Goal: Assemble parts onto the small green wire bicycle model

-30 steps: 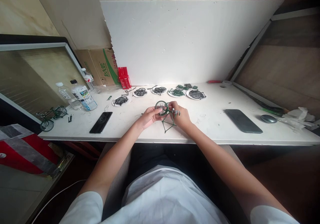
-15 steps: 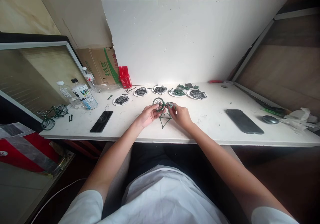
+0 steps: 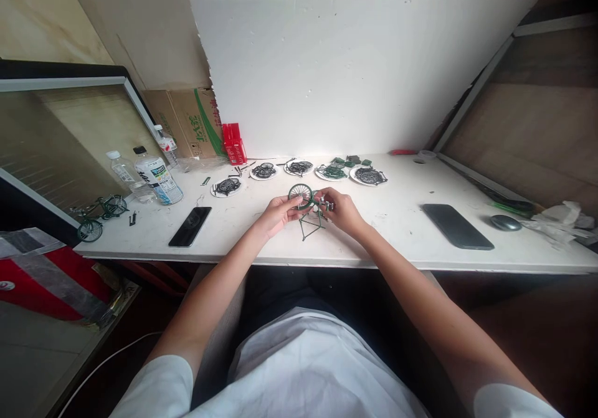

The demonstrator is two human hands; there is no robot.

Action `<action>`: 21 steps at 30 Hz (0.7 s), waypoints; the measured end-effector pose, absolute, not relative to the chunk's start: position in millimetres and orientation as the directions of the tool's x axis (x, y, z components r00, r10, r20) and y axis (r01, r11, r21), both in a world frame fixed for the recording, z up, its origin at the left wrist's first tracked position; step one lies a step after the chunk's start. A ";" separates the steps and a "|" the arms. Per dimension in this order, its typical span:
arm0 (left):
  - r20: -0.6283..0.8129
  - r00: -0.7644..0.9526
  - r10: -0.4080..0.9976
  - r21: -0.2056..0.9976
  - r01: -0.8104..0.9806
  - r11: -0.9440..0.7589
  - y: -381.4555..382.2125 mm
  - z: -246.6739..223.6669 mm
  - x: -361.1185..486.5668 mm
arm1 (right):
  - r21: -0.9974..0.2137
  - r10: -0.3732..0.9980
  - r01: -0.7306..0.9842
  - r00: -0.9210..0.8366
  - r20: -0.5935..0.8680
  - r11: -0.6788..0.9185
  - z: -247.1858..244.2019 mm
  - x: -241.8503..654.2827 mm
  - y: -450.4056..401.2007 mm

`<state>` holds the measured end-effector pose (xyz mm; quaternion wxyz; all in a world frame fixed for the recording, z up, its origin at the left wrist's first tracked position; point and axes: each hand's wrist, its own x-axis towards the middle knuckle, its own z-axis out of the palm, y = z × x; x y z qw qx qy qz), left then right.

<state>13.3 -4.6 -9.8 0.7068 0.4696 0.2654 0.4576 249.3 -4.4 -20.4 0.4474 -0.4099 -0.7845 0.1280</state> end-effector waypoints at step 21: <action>0.344 0.195 0.918 0.929 -0.210 -0.304 -34.4 7.9 34.2 | -0.458 0.563 0.384 -0.231 0.793 0.802 18.9 224.2 -37.0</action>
